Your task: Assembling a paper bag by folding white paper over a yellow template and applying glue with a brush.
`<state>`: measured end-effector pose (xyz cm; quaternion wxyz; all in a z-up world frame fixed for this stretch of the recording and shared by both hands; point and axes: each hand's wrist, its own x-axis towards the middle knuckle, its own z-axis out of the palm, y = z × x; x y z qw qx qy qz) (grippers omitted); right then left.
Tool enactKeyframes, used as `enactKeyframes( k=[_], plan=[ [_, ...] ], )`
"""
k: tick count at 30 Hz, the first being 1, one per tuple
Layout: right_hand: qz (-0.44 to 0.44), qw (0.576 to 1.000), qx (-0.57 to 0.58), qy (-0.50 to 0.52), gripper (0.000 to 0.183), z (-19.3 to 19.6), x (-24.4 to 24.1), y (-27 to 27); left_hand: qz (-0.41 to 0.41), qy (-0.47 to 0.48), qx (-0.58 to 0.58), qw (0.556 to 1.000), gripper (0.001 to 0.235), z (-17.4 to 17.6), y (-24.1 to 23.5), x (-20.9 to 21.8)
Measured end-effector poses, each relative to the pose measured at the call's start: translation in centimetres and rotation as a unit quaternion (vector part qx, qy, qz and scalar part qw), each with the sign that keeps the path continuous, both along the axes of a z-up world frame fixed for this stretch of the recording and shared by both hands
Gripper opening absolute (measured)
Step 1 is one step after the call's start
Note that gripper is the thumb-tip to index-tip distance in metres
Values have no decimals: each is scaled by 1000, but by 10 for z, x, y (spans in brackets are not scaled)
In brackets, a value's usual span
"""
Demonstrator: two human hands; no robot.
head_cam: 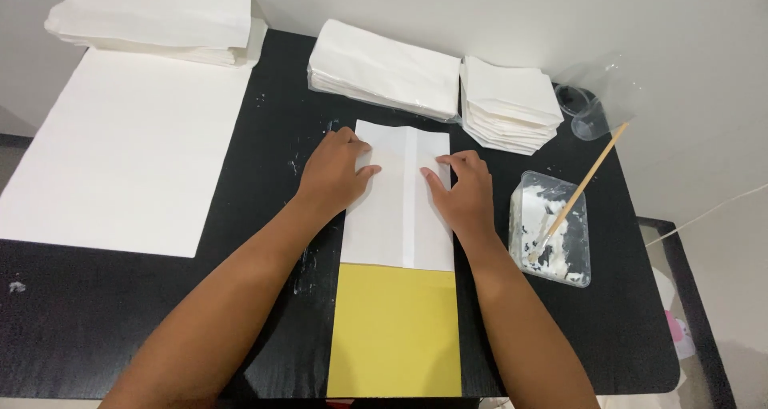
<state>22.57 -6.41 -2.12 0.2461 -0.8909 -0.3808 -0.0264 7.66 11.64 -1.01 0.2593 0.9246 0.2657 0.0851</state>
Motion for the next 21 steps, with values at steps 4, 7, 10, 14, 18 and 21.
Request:
enactKeyframes(
  k=[4, 7, 10, 14, 18, 21],
  plan=[
    [3, 1000, 27, 16, 28, 8, -12, 0, -3, 1, 22, 1000, 35, -2, -6, 0],
    [13, 999, 35, 11, 29, 7, -12, 0, 10, 9, 24, 1000, 35, -7, -7, 5],
    [7, 998, 44, 35, 27, 1, -9, 2, 18, 16, 21, 999, 35, -6, -6, 6],
    [-2, 997, 53, 64, 23, -1, -8, 2, 30, -11, -13, 999, 36, -2, -7, 1],
    [-13, 993, 68, 99, 23, 3, -9, 3, 50, -48, -59, 996, 35, -1, -6, -1],
    [-4, 991, 87, 100, 24, -1, -6, 2, 54, -72, -72, 993, 35, 5, -9, -2]
  ],
)
